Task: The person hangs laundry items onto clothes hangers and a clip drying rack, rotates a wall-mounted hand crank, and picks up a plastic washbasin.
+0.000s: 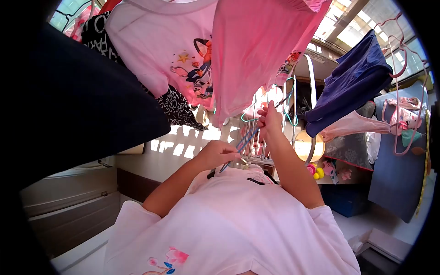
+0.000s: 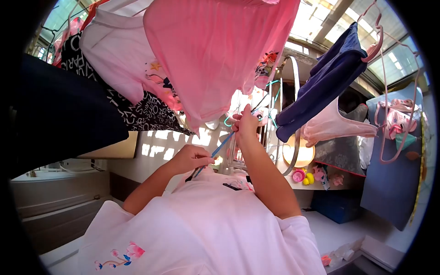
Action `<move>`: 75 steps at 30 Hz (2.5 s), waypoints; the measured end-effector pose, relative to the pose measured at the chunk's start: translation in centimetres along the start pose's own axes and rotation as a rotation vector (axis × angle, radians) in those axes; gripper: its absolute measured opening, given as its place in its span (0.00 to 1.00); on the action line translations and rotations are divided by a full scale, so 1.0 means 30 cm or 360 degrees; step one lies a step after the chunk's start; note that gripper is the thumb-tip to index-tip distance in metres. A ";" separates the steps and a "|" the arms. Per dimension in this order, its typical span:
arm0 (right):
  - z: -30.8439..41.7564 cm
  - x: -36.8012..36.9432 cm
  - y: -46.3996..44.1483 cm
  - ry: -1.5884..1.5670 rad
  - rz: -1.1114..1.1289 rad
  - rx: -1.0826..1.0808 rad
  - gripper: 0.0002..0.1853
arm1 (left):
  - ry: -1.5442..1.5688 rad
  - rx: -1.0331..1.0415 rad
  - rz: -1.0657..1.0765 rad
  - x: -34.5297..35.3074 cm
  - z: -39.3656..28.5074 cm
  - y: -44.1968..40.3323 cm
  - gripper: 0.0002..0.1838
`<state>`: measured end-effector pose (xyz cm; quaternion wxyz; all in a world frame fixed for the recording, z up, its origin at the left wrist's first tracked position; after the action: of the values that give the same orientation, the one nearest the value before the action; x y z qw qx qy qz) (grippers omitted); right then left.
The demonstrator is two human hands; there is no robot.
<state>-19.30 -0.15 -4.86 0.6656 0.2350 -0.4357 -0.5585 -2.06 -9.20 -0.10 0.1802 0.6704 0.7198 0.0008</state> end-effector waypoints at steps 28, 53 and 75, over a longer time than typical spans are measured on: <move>-1.104 0.716 0.550 0.2029 0.1720 0.0744 0.13 | -0.0246 -0.0208 -0.2194 -0.312 -0.079 0.982 0.10; -1.506 2.202 0.845 0.1964 0.2492 -0.0678 0.26 | -0.0485 -0.0087 -0.2829 -1.753 0.517 1.661 0.15; -1.732 2.924 0.992 0.1678 0.1840 -0.0805 0.21 | -0.1463 -0.0939 -0.0420 -2.834 1.247 1.469 0.43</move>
<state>40.18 -84.45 20.29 0.9983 0.0477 0.0209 -0.0251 53.27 -95.82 -2.40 0.6537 0.4273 0.6143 -0.1128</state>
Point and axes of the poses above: each hand's wrist, its own y-axis away from the middle knuckle, its own x-axis out of the palm, z = x × y, the point moved 9 cm from there along -y, towards the middle knuckle, and after that the axes turned 12 degrees about x, right-handed, at the moved point
